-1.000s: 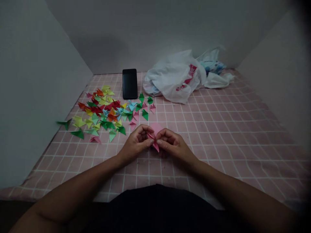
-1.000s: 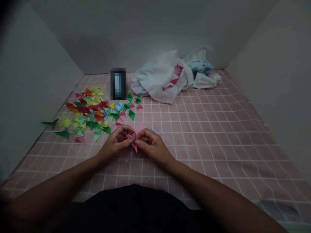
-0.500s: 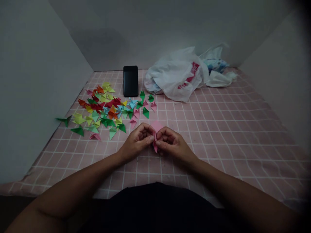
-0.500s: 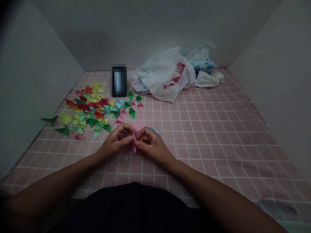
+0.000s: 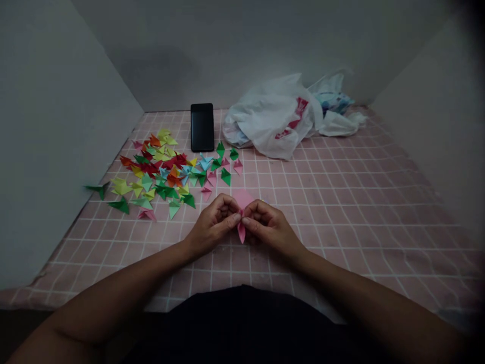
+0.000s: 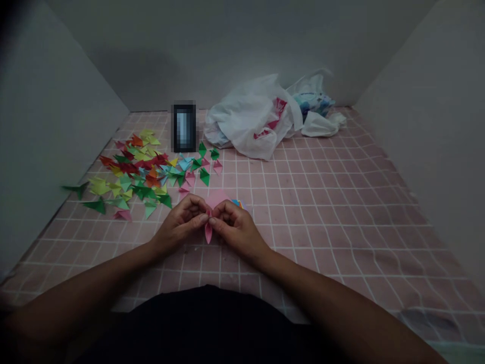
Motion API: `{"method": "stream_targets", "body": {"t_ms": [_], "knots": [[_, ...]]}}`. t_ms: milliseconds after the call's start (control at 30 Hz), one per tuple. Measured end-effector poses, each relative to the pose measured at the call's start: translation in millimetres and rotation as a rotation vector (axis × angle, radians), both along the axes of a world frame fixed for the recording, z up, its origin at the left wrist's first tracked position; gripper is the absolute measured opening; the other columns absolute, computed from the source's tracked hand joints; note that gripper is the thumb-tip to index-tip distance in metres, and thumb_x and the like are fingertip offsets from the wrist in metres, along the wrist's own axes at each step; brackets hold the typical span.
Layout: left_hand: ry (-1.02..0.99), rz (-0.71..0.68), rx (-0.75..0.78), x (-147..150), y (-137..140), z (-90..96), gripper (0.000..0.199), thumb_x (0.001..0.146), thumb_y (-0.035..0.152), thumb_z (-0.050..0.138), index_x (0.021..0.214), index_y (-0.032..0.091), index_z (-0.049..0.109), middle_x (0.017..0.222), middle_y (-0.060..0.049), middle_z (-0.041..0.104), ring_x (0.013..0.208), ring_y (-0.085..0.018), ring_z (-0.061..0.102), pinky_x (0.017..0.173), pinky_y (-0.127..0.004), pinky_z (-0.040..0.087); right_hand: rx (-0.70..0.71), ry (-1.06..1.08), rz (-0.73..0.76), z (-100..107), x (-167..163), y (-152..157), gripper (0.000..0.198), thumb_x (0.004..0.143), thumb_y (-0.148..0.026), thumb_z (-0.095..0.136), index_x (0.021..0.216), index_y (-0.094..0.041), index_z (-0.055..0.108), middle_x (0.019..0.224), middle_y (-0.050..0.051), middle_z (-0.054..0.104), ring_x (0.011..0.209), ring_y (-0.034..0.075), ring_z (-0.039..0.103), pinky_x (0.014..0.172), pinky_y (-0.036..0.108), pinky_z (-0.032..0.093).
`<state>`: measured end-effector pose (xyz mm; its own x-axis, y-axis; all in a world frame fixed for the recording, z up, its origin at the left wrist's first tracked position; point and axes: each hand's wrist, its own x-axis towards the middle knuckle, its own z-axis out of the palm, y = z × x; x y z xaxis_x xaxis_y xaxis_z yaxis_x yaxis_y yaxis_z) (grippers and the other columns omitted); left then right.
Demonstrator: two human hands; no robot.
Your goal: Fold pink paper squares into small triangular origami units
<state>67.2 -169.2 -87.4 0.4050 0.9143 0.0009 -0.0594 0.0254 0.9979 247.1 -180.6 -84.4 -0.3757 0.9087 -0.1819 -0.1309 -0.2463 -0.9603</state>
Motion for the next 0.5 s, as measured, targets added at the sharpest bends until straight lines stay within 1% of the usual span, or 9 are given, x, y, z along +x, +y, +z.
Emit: {"method": "stream_targets", "body": {"t_ms": [267,400,500], "knots": [[0.110,-0.010,0.025,0.0,-2.9,0.4,0.019,0.092,0.036,0.060,0.091,0.017,0.056,0.076,0.000,0.056,0.067,-0.012,0.052,0.062,-0.025,0.041,0.072,-0.100,-0.041,-1.9,-1.0,-1.6,0.021,0.082,-0.034,0.068,0.077,-0.020,0.053,0.065,-0.004,0.053,0.054,0.008,0.046,0.050,0.024,0.035],[0.147,-0.015,0.030,0.3,-2.7,-0.3,0.018,0.092,0.035,0.060,0.089,0.017,0.056,0.074,0.001,0.056,0.066,-0.012,0.052,0.062,-0.026,0.041,0.083,-0.105,-0.020,0.0,0.1,-1.9,0.021,0.085,-0.036,0.063,0.078,-0.021,0.052,0.063,-0.004,0.053,0.053,0.009,0.046,0.050,0.024,0.036],[0.145,-0.020,0.026,-0.1,-2.6,0.4,0.019,0.092,0.035,0.059,0.088,0.017,0.057,0.074,0.000,0.057,0.067,-0.012,0.052,0.063,-0.026,0.041,0.102,-0.126,-0.025,0.5,0.7,-1.7,0.019,0.086,-0.035,0.062,0.078,-0.021,0.052,0.063,-0.004,0.052,0.053,0.009,0.045,0.050,0.025,0.035]]}}
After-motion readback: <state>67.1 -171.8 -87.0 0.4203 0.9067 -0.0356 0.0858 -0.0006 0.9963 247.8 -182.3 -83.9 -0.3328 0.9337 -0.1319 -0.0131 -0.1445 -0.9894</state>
